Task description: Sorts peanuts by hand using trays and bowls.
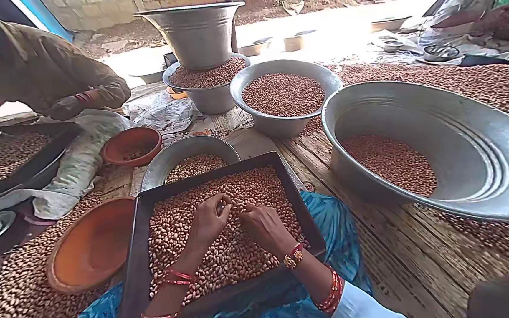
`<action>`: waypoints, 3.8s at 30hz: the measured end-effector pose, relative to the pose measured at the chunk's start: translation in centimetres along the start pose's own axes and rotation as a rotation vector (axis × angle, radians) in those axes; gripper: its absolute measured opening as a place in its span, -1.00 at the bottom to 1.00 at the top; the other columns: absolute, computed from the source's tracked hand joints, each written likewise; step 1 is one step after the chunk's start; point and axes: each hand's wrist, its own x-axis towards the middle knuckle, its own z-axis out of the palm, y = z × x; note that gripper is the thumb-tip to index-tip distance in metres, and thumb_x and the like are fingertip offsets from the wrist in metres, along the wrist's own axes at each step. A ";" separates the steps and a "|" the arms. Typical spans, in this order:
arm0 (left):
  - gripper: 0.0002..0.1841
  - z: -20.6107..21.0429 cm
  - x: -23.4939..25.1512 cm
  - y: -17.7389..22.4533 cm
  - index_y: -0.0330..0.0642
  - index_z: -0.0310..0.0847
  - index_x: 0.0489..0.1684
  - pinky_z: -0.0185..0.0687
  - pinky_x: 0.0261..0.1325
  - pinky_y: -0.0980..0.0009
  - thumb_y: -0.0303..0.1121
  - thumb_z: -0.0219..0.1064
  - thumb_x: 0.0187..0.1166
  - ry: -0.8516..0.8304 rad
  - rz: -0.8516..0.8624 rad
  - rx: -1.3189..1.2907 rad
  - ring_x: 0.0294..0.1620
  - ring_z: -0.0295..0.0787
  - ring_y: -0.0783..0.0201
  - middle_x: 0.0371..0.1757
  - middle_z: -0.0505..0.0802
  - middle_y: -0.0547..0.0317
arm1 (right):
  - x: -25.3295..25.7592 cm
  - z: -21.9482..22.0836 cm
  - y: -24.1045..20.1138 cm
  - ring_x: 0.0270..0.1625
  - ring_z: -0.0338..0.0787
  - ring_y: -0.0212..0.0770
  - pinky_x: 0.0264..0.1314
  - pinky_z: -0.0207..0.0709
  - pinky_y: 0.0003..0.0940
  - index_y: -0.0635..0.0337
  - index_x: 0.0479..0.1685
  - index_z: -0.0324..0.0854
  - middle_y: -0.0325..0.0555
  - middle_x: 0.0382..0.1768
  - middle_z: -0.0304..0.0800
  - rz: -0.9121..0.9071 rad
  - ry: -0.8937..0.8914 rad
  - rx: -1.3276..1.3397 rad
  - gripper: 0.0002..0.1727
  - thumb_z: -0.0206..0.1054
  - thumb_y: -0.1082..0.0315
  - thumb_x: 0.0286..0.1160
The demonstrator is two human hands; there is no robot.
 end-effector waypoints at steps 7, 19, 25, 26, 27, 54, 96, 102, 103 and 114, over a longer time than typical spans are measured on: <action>-0.85 1.4 1.1 0.0 -0.23 0.81 -0.06 0.54 -0.23 0.24 -0.38 0.42 0.58 -0.085 -0.019 -0.089 -0.44 0.59 0.25 -0.41 0.74 0.14 | -0.5 -0.6 0.5 0.07 0.82 0.23 0.04 0.64 0.14 0.33 0.05 0.74 0.25 0.10 0.77 0.045 -0.035 0.035 -0.75 0.15 0.43 0.70; -0.82 0.7 -6.3 -1.3 -0.22 0.89 0.00 0.69 0.16 -0.18 -0.42 0.41 0.58 -0.230 -0.092 0.172 0.01 0.89 -0.19 -0.05 0.93 -0.16 | -4.0 -2.6 1.5 0.08 0.85 0.15 0.11 0.64 0.12 0.25 0.02 0.80 0.17 -0.02 0.85 0.062 -0.014 0.166 -0.76 0.24 0.34 0.68; -0.78 1.6 -6.2 -1.0 -0.22 0.86 0.07 0.67 0.26 -0.15 -0.40 0.38 0.59 -0.327 -0.127 0.214 0.14 0.86 -0.16 0.06 0.92 -0.14 | -5.1 -1.6 0.6 0.07 0.85 0.18 0.07 0.64 0.15 0.24 0.00 0.81 0.18 -0.03 0.85 0.000 -0.066 0.145 -0.79 0.28 0.37 0.64; -0.79 1.3 -6.0 -1.2 -0.20 0.86 0.05 0.68 0.19 -0.10 -0.39 0.39 0.59 -0.337 -0.155 0.154 0.02 0.87 -0.11 -0.04 0.92 -0.11 | -5.0 -1.4 0.4 0.09 0.84 0.20 0.09 0.64 0.16 0.24 0.04 0.79 0.20 0.01 0.83 0.005 -0.097 0.120 -0.77 0.27 0.37 0.66; -0.82 0.8 -5.8 -1.8 -0.21 0.85 -0.01 0.63 -0.01 -0.01 -0.39 0.40 0.58 -0.320 -0.179 0.043 -0.22 0.78 0.00 -0.24 0.87 -0.05 | -5.0 -1.2 0.2 0.09 0.83 0.23 0.07 0.63 0.16 0.26 0.05 0.78 0.22 0.01 0.82 0.002 -0.108 0.102 -0.77 0.25 0.38 0.67; -0.73 2.2 -3.5 0.5 -0.28 0.78 0.19 0.65 0.31 -0.08 -0.37 0.29 0.68 -0.333 -0.042 0.299 0.21 0.82 -0.18 0.12 0.86 -0.21 | -5.7 -0.8 0.3 0.14 0.83 0.22 0.13 0.63 0.17 0.23 0.15 0.76 0.23 0.07 0.82 0.130 -0.087 0.150 -0.74 0.25 0.35 0.67; -0.85 -0.9 -9.4 -3.9 -0.27 0.82 -0.17 0.53 -0.23 0.12 -0.38 0.52 0.45 -0.404 -0.124 -0.010 -0.46 0.59 0.15 -0.49 0.73 0.06 | -5.0 -0.8 -2.1 0.15 0.81 0.24 0.10 0.59 0.19 0.34 0.13 0.65 0.27 0.02 0.78 0.115 -0.234 0.075 -0.70 0.16 0.31 0.68; -0.78 -7.7 -9.8 -6.7 -0.15 0.80 0.14 0.73 0.30 0.47 -0.35 0.35 0.66 -0.848 0.236 -0.807 0.13 0.86 0.47 0.11 0.94 0.30 | -5.8 -3.4 -3.3 -0.13 0.91 -0.15 0.07 0.75 -0.14 0.33 0.07 0.78 0.04 -0.14 0.93 -0.383 -0.316 0.654 -0.78 0.41 0.38 0.61; -0.75 -8.7 -10.2 -6.6 -0.18 0.78 0.20 0.76 0.32 0.41 -0.36 0.32 0.68 -0.768 0.204 -0.786 0.15 0.88 0.40 0.14 0.94 0.23 | -5.7 -4.0 -2.7 -0.14 0.89 -0.18 0.05 0.72 -0.17 0.31 0.06 0.79 0.01 -0.16 0.93 -0.344 -0.253 0.626 -0.79 0.39 0.37 0.62; -0.51 -1.9 -10.1 -1.7 -0.27 0.53 0.58 0.51 0.52 -0.14 -0.28 0.31 0.71 -0.445 -0.143 0.128 0.45 0.70 -0.20 0.45 0.73 -0.25 | 1.0 -5.2 5.0 0.28 0.78 0.25 0.29 0.55 0.21 0.28 0.19 0.73 0.25 0.13 0.82 0.367 0.029 -0.015 -0.66 0.12 0.29 0.76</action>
